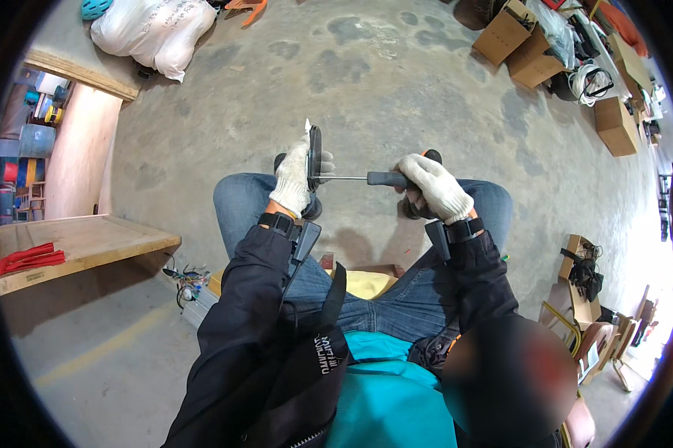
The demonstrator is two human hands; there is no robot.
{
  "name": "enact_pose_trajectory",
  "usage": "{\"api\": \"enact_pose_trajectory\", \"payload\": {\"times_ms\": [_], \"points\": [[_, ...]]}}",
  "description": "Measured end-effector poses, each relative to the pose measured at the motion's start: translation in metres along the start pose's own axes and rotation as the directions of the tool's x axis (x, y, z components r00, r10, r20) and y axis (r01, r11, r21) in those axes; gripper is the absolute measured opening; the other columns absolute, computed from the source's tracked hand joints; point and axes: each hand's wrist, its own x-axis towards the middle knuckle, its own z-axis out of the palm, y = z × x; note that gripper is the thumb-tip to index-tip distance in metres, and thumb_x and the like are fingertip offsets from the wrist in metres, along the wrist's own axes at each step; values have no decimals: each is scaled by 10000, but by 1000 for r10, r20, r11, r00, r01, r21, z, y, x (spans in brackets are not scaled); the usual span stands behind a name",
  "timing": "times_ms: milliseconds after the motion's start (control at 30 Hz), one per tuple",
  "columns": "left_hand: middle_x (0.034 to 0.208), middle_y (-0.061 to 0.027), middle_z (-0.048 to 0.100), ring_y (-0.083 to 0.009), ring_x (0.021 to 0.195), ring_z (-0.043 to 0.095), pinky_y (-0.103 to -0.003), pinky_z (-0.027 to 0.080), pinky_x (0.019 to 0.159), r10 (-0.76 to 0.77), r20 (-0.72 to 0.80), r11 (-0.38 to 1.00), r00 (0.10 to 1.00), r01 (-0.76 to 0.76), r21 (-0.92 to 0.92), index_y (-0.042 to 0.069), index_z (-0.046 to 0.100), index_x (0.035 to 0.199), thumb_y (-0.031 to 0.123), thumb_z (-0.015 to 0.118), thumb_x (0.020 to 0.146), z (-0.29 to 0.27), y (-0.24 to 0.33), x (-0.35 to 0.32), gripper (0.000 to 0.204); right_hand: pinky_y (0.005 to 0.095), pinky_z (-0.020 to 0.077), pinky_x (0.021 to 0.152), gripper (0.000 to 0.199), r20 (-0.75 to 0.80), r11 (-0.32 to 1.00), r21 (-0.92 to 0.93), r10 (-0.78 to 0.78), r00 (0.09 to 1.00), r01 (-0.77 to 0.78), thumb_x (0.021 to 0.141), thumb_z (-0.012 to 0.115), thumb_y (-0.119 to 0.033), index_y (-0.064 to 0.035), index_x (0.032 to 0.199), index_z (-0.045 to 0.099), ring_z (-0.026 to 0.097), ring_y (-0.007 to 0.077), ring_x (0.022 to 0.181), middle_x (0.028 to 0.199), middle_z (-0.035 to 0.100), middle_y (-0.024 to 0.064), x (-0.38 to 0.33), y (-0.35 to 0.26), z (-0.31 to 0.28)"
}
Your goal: The recorder puts on gloves and uses a screwdriver to remove screws from a black plastic component housing.
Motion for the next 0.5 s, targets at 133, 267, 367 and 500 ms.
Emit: {"api": "enact_pose_trajectory", "payload": {"times_ms": [133, 267, 367, 500], "points": [[931, -154, 734, -233, 721, 719, -368, 608, 634, -10, -3, 1000, 1000, 10, 3, 59, 641, 1162, 438, 530, 1060, 1, 0, 1, 408, 253, 512, 699, 422, -26, 970, -29, -243, 970, 243, 991, 667, -324, -14, 1278, 661, 604, 94, 779, 994, 675, 57, 2, 8, -4], [913, -148, 728, -238, 688, 713, -366, 603, 595, 4, 6, 1000, 1000, -4, -7, 62, 623, 1165, 446, 540, 1048, 2, -1, 1, 410, 258, 527, 720, 481, -49, 961, -15, -278, 959, 277, 988, 687, -350, -7, 1320, 634, 624, 109, 790, 1049, 679, 72, 1, 9, 2], [897, -140, 723, -237, 654, 708, -362, 601, 557, -6, -7, 1000, 1000, 6, -16, 60, 601, 1169, 452, 552, 1038, 2, -2, 2, 417, 266, 530, 617, 406, -54, 990, 77, -111, 992, 115, 1032, 598, -302, 1, 1300, 626, 606, 107, 640, 993, 671, 71, -3, 0, 8], [891, -138, 724, -237, 639, 704, -364, 601, 556, -6, 1, 1000, 1000, 6, -27, 58, 603, 1159, 450, 552, 1040, -1, -2, 2, 413, 258, 471, 536, 507, 0, 999, -3, 52, 999, -52, 1035, 541, -506, -54, 1217, 681, 592, 82, 648, 901, 702, 20, 2, -1, -1]]}}
